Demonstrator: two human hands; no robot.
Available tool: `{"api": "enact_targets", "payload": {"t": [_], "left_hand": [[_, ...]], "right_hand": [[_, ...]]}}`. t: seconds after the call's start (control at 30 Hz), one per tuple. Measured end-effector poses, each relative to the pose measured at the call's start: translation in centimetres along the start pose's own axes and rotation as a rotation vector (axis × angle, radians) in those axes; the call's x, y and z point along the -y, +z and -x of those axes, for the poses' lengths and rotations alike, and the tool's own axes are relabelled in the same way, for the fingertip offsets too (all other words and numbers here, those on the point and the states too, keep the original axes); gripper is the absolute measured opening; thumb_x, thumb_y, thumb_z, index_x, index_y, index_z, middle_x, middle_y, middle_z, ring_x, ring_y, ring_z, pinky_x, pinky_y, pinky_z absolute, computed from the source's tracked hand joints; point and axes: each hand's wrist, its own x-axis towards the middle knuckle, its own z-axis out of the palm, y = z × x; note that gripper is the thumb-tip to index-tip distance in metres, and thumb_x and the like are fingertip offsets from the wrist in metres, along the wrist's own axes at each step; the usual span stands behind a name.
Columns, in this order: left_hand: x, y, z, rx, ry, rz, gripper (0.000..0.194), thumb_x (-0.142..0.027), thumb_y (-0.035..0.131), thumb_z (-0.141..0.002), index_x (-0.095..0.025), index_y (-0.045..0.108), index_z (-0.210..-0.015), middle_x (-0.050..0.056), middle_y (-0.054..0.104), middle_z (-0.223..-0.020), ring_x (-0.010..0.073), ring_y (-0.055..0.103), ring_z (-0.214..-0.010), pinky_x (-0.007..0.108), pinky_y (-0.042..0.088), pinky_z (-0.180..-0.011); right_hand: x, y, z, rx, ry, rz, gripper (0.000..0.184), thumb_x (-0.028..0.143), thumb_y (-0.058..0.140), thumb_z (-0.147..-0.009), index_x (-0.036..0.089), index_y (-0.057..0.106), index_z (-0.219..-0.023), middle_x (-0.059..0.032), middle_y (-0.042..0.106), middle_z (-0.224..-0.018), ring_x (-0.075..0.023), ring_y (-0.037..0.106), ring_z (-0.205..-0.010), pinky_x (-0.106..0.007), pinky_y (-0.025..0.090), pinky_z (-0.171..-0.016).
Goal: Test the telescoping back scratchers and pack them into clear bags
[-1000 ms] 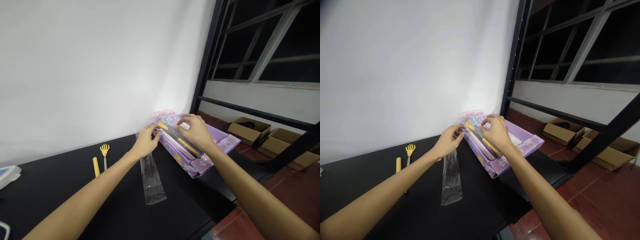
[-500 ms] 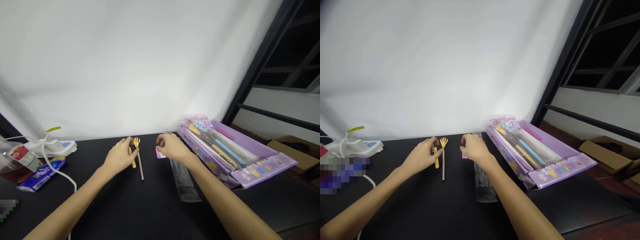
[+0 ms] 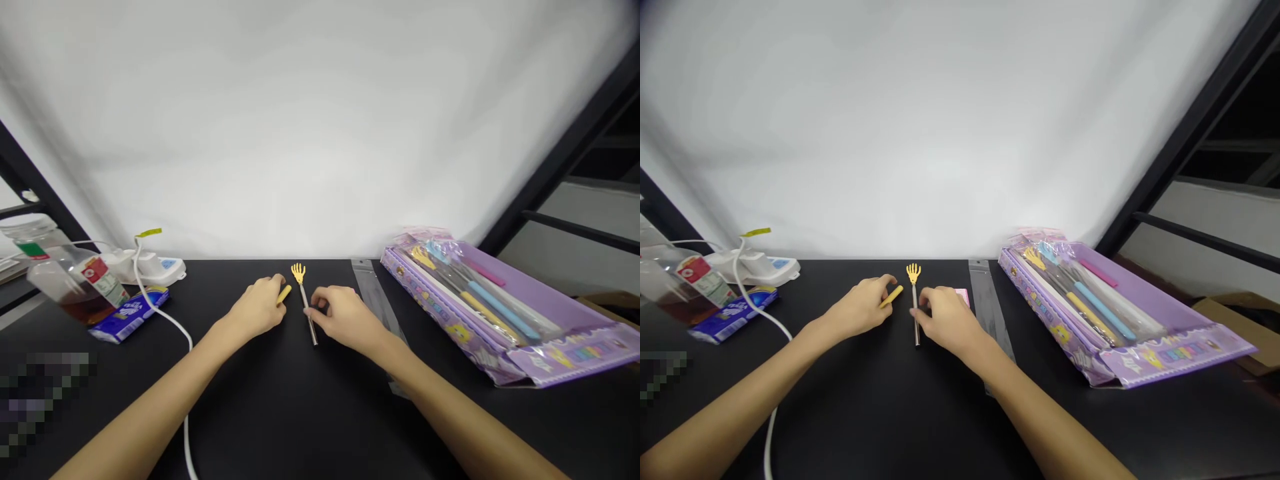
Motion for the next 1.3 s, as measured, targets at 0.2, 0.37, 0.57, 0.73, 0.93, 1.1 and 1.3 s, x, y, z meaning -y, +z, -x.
{"api": "enact_targets", "payload": {"t": [0.2, 0.37, 0.57, 0.73, 0.93, 1.1, 1.3], "left_hand": [[0.6, -0.5, 0.4, 0.076, 0.052, -0.001, 0.039, -0.011, 0.045, -0.087, -0.017, 0.060, -0.123, 0.016, 0.062, -0.113, 0.0310, 0.064, -0.105, 0.044, 0.048, -0.093], [0.1, -1.1, 1.2, 0.084, 0.132, 0.055, 0.059, -0.006, 0.042, -0.084, -0.020, 0.043, -0.142, 0.015, 0.055, -0.121, 0.0260, 0.066, -0.093, 0.041, 0.051, -0.088], [-0.9, -0.9, 1.4, 0.018, 0.340, 0.231, 0.039, -0.016, 0.040, -0.095, -0.028, 0.049, -0.130, 0.008, 0.057, -0.116, 0.0198, 0.062, -0.086, 0.037, 0.051, -0.088], [-2.1, -0.9, 1.3, -0.062, 0.442, 0.353, 0.034, -0.035, 0.033, -0.104, -0.027, 0.051, -0.132, 0.006, 0.064, -0.114, 0.0209, 0.062, -0.102, 0.034, 0.047, -0.094], [-2.4, -0.6, 1.2, -0.056, 0.503, 0.335, 0.029, -0.032, 0.036, -0.103, -0.025, 0.061, -0.116, 0.003, 0.067, -0.098, 0.0181, 0.062, -0.085, 0.029, 0.047, -0.078], [-2.2, -0.2, 1.0, -0.108, 0.465, 0.363, 0.029, -0.036, 0.034, -0.105, -0.023, 0.061, -0.109, 0.001, 0.063, -0.084, 0.0154, 0.057, -0.072, 0.026, 0.043, -0.068], [-1.5, -0.1, 0.8, -0.193, 0.517, 0.251, 0.027, -0.037, 0.042, -0.103, -0.021, 0.063, -0.107, 0.003, 0.066, -0.092, 0.0164, 0.060, -0.080, 0.027, 0.043, -0.075]], "right_hand": [[0.7, -0.6, -0.1, 0.130, 0.204, -0.053, 0.054, 0.011, 0.069, -0.061, 0.016, 0.060, -0.114, -0.0025, 0.068, -0.071, -0.0206, 0.065, -0.067, -0.030, 0.046, -0.062], [-0.1, -2.9, 0.6, 0.282, 0.330, -0.555, 0.032, 0.017, 0.064, -0.068, 0.016, 0.062, -0.100, 0.0033, 0.059, -0.053, -0.0139, 0.055, -0.045, -0.026, 0.044, -0.044], [-1.6, -5.4, 0.7, -0.194, 0.181, -1.135, 0.023, 0.036, 0.077, -0.074, 0.018, 0.062, -0.073, -0.0022, 0.067, -0.072, -0.0176, 0.070, -0.067, -0.029, 0.058, -0.067], [-2.2, -5.2, 0.5, -0.206, 0.157, -1.312, 0.040, 0.054, 0.065, -0.085, 0.018, 0.065, -0.067, -0.0042, 0.067, -0.075, -0.0179, 0.069, -0.065, -0.031, 0.059, -0.066], [-1.7, -4.7, 0.5, -0.149, 0.119, -1.246, 0.043, 0.056, 0.067, -0.083, 0.017, 0.064, -0.067, -0.0058, 0.068, -0.071, -0.0184, 0.069, -0.063, -0.030, 0.057, -0.064], [-1.5, -5.0, 0.6, -0.258, 0.095, -1.215, 0.043, 0.058, 0.068, -0.081, 0.017, 0.063, -0.065, -0.0066, 0.069, -0.073, -0.0194, 0.069, -0.064, -0.030, 0.056, -0.060], [-2.5, -4.9, 0.5, -0.132, 0.118, -1.145, 0.043, 0.054, 0.060, -0.084, 0.017, 0.061, -0.062, -0.0037, 0.064, -0.055, -0.0154, 0.059, -0.043, -0.026, 0.045, -0.043]]}}
